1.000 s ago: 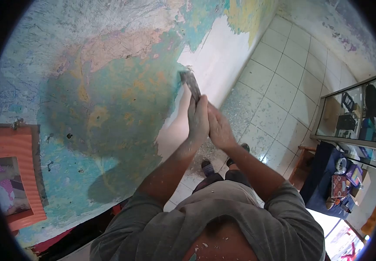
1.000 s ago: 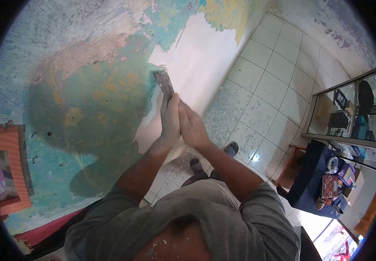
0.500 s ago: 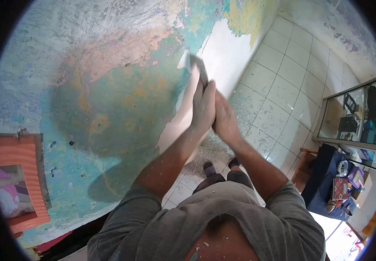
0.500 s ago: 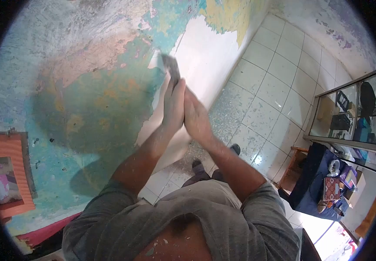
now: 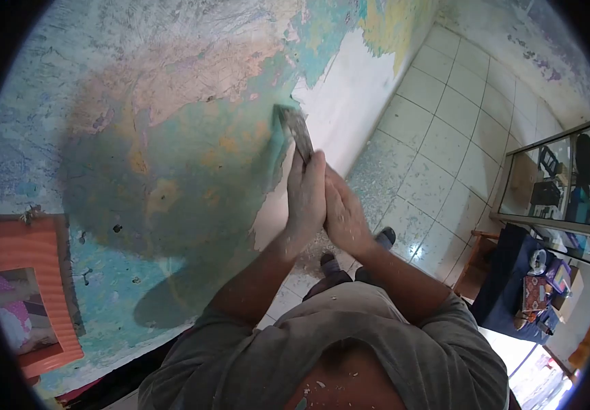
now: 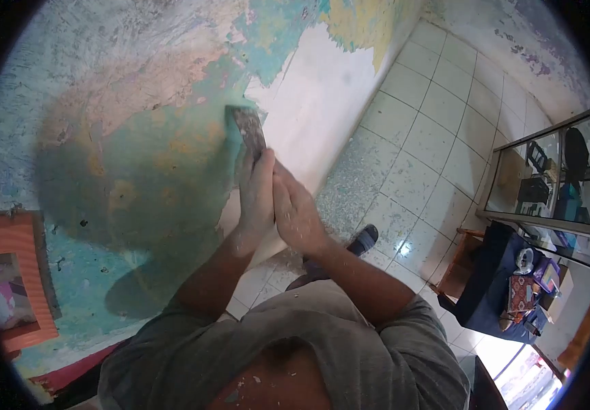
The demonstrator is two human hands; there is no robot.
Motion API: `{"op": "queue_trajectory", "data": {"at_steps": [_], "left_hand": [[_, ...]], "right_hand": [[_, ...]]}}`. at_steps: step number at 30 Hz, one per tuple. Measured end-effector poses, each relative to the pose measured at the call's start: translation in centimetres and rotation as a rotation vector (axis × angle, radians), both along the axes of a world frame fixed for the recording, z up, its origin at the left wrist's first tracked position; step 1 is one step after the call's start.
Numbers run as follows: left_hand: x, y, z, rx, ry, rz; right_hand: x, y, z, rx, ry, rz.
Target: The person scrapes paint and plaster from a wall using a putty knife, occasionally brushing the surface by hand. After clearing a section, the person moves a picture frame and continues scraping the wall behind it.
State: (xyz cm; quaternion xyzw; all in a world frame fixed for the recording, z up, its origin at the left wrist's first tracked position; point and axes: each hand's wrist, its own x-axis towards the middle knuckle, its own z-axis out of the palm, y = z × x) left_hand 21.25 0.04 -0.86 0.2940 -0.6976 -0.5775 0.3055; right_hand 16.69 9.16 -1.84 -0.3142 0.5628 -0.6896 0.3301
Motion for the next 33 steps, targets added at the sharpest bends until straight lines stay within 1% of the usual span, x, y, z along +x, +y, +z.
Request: {"op": "queue_trajectory", "data": {"at_steps": [1, 2, 3, 4, 6, 7, 9, 10, 12, 15, 16, 18, 19, 21, 22, 23, 24, 25, 27, 28, 30, 31, 32, 33], "left_hand": [[1.0, 1.0, -0.4, -0.02, -0.035, 0.03], [1.4, 1.4, -0.9, -0.044, -0.066, 0.059], [1.6, 1.2, -1.6, 0.104, -0.103, 0.034], [0.5, 0.1, -1.0, 0.104, -0.102, 0.028], [-2.7, -2.9, 1.4, 0.137, 0.05, -0.058], [-3.9, -3.4, 2.4, 0.13, 0.056, -0.065], [-5.6, -3.3, 3.7, 0.181, -0.166, -0.089], [-5.4, -2.4, 3.5, 0.179, -0.162, -0.089], [-3.3, 0.3, 2.4, 0.059, -0.096, -0.01], [-1.0, 1.2, -0.5, 0.038, -0.115, 0.044], [-1.9, 0.3, 0.3, 0.039, -0.117, 0.045], [-5.0, -2.5, 3.3, 0.066, -0.008, -0.047], [-6.2, -2.9, 4.4, 0.058, -0.003, -0.051], [-8.0, -2.9, 5.7, 0.089, -0.16, -0.093], [-7.8, -2.6, 4.4, 0.091, -0.158, -0.091], [-6.9, -2.1, 1.9, 0.058, -0.073, -0.066], [-5.8, -1.2, 0.5, 0.026, 0.008, -0.049], [-4.1, 0.2, 1.3, 0.051, -0.026, -0.062], [-0.9, 1.0, -1.2, -0.224, -0.053, -0.051], [0.5, 1.9, -1.6, -0.225, -0.055, -0.051], [2.6, 3.3, -2.1, 0.347, -0.143, -0.004], [2.1, 2.7, -2.0, 0.349, -0.144, -0.008], [0.9, 1.3, -1.8, 0.18, -0.145, 0.027], [-0.3, -0.2, -1.5, 0.013, -0.146, 0.068]], "right_hand": [[1.0, 0.5, -0.6, 0.0, 0.002, 0.001], [2.2, 0.9, -1.5, -0.036, 0.037, -0.047], [2.7, 1.0, -2.2, -0.073, 0.072, -0.1], [1.4, 0.0, -1.8, -0.072, 0.073, -0.106], [-2.5, -2.9, -0.4, 0.008, 0.114, 0.017], [-3.3, -3.2, 0.3, 0.002, 0.12, 0.01], [-4.3, -3.3, 1.3, 0.035, -0.158, -0.059], [-4.2, -2.6, 1.1, 0.033, -0.154, -0.06], [-2.4, -0.2, -0.1, -0.025, 0.192, -0.131], [0.3, 0.3, -3.3, -0.052, 0.241, -0.175], [-1.0, -0.6, -2.6, -0.051, 0.238, -0.174], [-4.9, -3.0, 0.4, -0.011, 0.099, 0.002], [-5.7, -3.3, 2.0, -0.019, 0.104, -0.002], [-6.7, -3.3, 4.2, 0.165, -0.439, -0.024], [-6.5, -2.8, 3.0, 0.167, -0.437, -0.022], [-5.8, -2.0, 0.7, 0.12, -0.196, -0.049], [-4.8, -1.0, -0.9, 0.072, 0.041, -0.082], [-3.3, -0.2, -1.3, -0.009, 0.055, -0.082], [-0.5, 1.7, -1.8, 0.027, 0.013, -0.035], [0.9, 2.4, -2.6, 0.026, 0.011, -0.035], [3.1, 3.0, -4.2, -0.065, -0.094, -0.001], [2.9, 2.6, -3.6, -0.049, -0.068, -0.01], [1.5, 1.4, -3.0, -0.046, -0.068, -0.013], [-0.5, -0.3, -2.5, 0.002, -0.011, 0.017]]}}
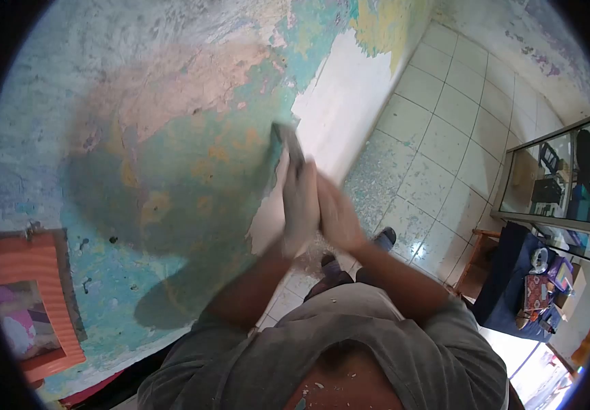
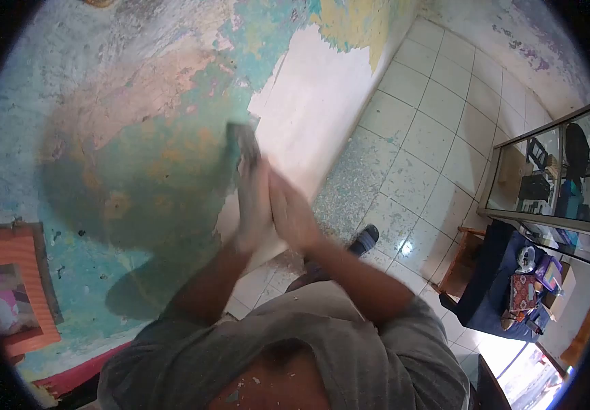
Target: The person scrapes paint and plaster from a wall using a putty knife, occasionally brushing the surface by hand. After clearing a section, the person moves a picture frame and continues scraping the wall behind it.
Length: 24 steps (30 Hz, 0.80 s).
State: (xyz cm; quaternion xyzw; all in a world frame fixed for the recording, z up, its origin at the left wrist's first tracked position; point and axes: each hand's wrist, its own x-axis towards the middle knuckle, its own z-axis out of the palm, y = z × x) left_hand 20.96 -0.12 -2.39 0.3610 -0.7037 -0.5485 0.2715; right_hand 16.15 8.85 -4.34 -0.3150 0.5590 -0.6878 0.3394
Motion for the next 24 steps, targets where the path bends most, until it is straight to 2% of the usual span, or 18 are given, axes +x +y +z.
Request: {"op": "queue_trajectory", "data": {"at_steps": [1, 2, 3, 4, 5, 6, 7, 9, 12, 14, 15, 18, 19, 21, 22, 24], "left_hand": [[-2.1, -1.8, 1.8, -0.086, 0.077, -0.135], [-3.7, -3.3, 0.2, -0.093, 0.177, -0.116], [-4.2, -2.7, 0.7, -0.095, 0.181, -0.12], [-5.0, -1.8, 1.6, -0.091, 0.146, -0.08], [-5.5, -1.3, 2.1, -0.087, 0.111, -0.038], [-4.3, -0.7, 2.2, 0.003, -0.03, -0.099], [-3.5, -0.3, 1.9, 0.003, -0.031, -0.098], [-2.1, -0.1, -0.1, -0.04, 0.007, -0.063], [-0.7, 0.1, -2.6, -0.103, 0.059, -0.015], [-2.5, -0.6, -1.0, -0.081, 0.038, 0.0], [-3.4, -0.9, -0.4, -0.06, 0.026, 0.016], [-2.1, -0.4, -1.1, 0.116, 0.12, -0.079], [-1.2, 0.4, -1.1, 0.116, 0.121, -0.078], [1.0, 1.9, -1.0, -0.11, 0.012, -0.066], [1.1, 1.6, -1.7, -0.016, 0.02, -0.062], [-2.0, -1.4, -0.5, -0.027, 0.117, -0.091]], "right_hand": [[-1.4, -1.5, 0.2, 0.045, 0.057, 0.033], [-2.4, -3.0, -0.3, -0.047, -0.047, -0.034], [-2.8, -3.7, -0.7, -0.139, -0.151, -0.103], [-3.7, -2.4, 2.2, 0.044, -0.243, -0.07], [-3.6, -1.5, 2.0, 0.045, -0.239, -0.072], [-3.1, -0.4, 1.4, 0.009, 0.021, -0.093], [-2.3, 0.7, 0.8, -0.028, 0.279, -0.112], [-0.5, 2.3, -0.5, -0.003, 0.258, -0.084], [-0.2, 1.7, -0.7, -0.09, 0.132, -0.057], [-2.9, -0.4, 2.0, 0.176, -0.285, 0.072], [-3.0, -0.6, 1.5, 0.172, -0.28, 0.072], [-1.9, 0.3, -1.0, 0.043, -0.116, 0.033], [-0.6, 1.1, -1.3, -0.009, -0.016, -0.02], [0.7, 0.8, -1.9, -0.069, 0.079, -0.067], [0.7, 0.2, -2.3, -0.085, 0.164, -0.103], [-1.0, -1.4, -2.0, -0.073, 0.239, -0.104]]}}
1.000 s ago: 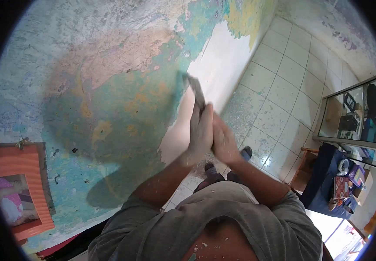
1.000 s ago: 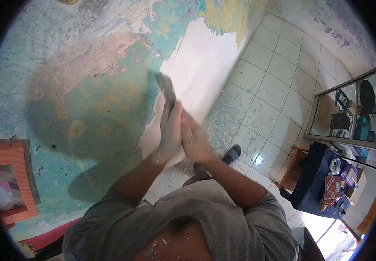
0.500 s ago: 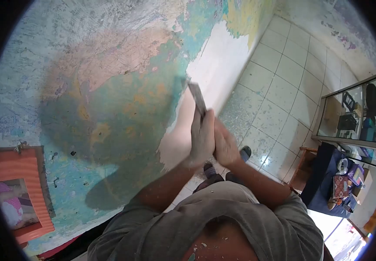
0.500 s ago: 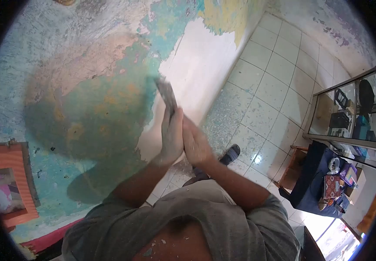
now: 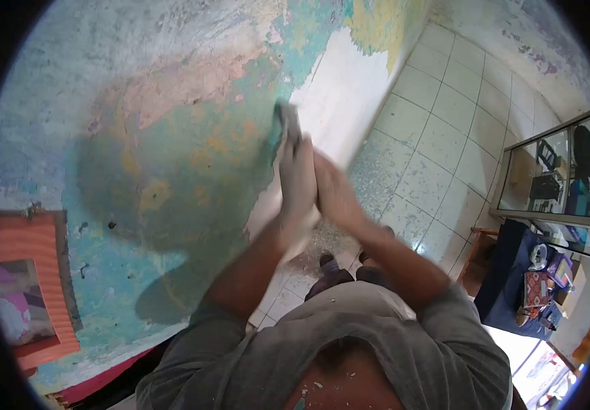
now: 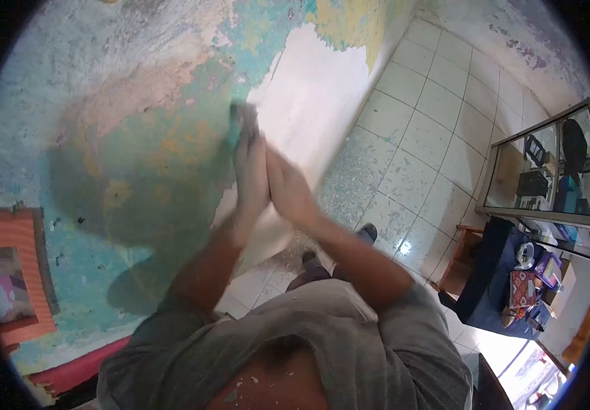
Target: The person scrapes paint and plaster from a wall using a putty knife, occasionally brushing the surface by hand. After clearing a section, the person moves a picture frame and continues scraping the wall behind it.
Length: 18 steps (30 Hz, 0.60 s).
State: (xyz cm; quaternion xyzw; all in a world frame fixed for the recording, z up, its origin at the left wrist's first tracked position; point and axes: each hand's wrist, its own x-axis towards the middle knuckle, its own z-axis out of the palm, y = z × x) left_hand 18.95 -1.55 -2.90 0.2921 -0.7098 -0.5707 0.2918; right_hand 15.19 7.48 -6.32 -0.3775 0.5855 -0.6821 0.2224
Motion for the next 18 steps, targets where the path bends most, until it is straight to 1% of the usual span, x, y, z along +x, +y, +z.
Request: {"op": "queue_trajectory", "data": {"at_steps": [1, 3, 4, 5, 7, 8, 9, 11, 12, 13, 15, 16, 18], "left_hand": [[-1.9, -1.7, 0.7, -0.013, 0.099, -0.028], [-5.0, -3.0, 1.6, 0.052, -0.029, -0.008], [-5.5, -1.8, 3.1, 0.003, -0.006, -0.016], [-5.0, -0.9, 3.2, 0.0, -0.001, -0.017], [-3.0, 1.4, 2.9, -0.011, -0.013, -0.011], [-1.7, 2.3, 0.6, 0.044, 0.094, 0.012], [-1.4, 2.5, 0.8, 0.042, 0.095, 0.009], [-1.0, 2.3, 2.0, 0.054, 0.055, 0.046], [-0.5, 2.1, 2.3, 0.064, 0.027, 0.067], [-1.9, -0.6, 0.5, 0.068, 0.106, 0.049], [-3.4, -1.9, 0.5, 0.151, 0.025, 0.008], [-3.3, -1.1, 0.8, 0.158, 0.025, 0.007], [-3.2, 0.4, 2.0, 0.148, -0.033, 0.034]], "right_hand": [[-2.2, -1.5, 1.2, 0.02, -0.005, 0.033], [-4.4, -1.3, 6.5, 0.288, -0.549, 0.079], [-5.0, -1.1, 6.9, 0.339, -0.634, 0.074], [-5.0, -0.5, 6.3, 0.335, -0.628, 0.073], [-2.9, 1.5, 3.1, 0.073, 0.0, -0.041], [-1.4, 2.3, 1.6, 0.045, 0.073, -0.048], [-0.5, 2.8, 1.8, 0.042, 0.073, -0.051], [0.6, 3.0, 2.3, 0.058, -0.152, 0.03], [-0.9, 1.3, 1.9, 0.019, -0.022, 0.028], [-2.6, 0.0, 3.0, 0.104, -0.172, 0.116], [-3.8, -0.3, 4.3, 0.192, -0.371, 0.14], [-3.6, 0.1, 3.5, 0.199, -0.372, 0.137], [-3.3, 0.3, 1.4, 0.068, 0.076, -0.042]]}}
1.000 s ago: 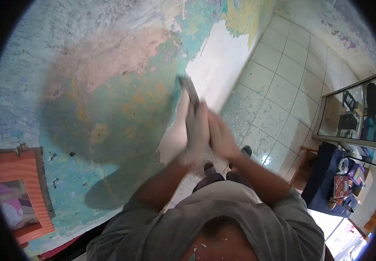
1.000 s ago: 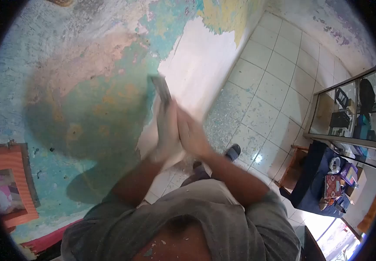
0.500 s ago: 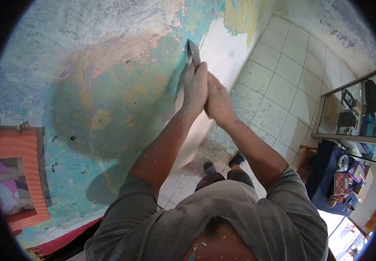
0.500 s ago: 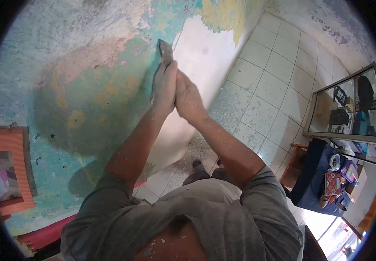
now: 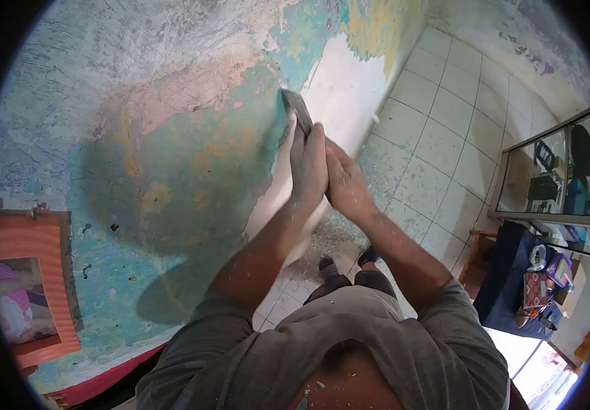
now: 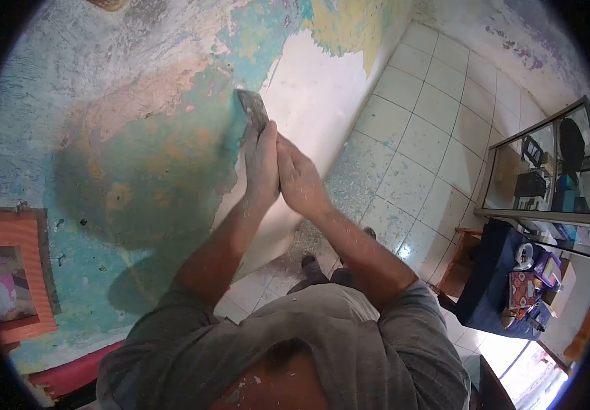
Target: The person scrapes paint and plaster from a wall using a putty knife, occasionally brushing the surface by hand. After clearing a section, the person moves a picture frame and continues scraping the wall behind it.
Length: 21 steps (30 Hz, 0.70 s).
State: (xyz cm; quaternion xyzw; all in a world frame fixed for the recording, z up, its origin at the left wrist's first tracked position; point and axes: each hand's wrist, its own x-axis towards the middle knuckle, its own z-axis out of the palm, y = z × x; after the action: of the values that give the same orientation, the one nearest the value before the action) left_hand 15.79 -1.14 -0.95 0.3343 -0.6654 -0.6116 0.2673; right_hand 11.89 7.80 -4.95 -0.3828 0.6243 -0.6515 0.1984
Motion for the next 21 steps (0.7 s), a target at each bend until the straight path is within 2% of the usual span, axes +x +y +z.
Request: {"op": "queue_trajectory", "data": {"at_steps": [4, 5, 7, 8, 10, 11, 13, 14, 15, 17, 21], "left_hand": [[3.7, 2.2, -2.0, -0.103, 0.07, 0.028], [2.7, 1.4, -1.4, -0.103, 0.07, 0.029], [-0.4, -1.9, 0.2, -0.218, 0.162, -0.009], [-2.0, -3.1, 0.6, -0.157, 0.135, -0.025], [-3.6, -2.7, 2.0, -0.03, 0.081, -0.016], [-3.6, -2.3, 1.8, -0.03, 0.083, -0.015], [-2.3, -1.3, 1.1, -0.048, 0.123, -0.066], [-1.2, -0.4, 0.8, -0.188, 0.024, -0.014], [0.1, 0.3, 0.2, -0.185, 0.02, -0.015], [2.7, 1.3, -1.5, -0.113, 0.012, -0.072], [6.7, 2.9, -4.3, 0.073, 0.048, -0.081]], "right_hand": [[3.9, 2.5, 0.6, 0.008, -0.211, 0.037], [2.9, 1.3, 0.6, 0.008, -0.211, 0.038], [-0.2, -2.2, 0.5, -0.021, -0.023, 0.0], [-1.1, -2.5, 1.8, -0.026, -0.019, -0.001], [-2.6, -2.2, 5.1, 0.11, -0.571, 0.079], [-2.6, -1.9, 4.5, 0.11, -0.57, 0.079], [-1.5, -0.4, 2.7, -0.006, -0.279, 0.03], [-0.4, 1.2, 4.5, 0.159, -0.605, 0.139], [0.9, 1.8, 3.5, 0.161, -0.609, 0.138], [3.6, 2.2, 0.1, -0.095, -0.346, 0.052], [8.0, 3.7, -2.9, -0.086, -0.48, 0.109]]}}
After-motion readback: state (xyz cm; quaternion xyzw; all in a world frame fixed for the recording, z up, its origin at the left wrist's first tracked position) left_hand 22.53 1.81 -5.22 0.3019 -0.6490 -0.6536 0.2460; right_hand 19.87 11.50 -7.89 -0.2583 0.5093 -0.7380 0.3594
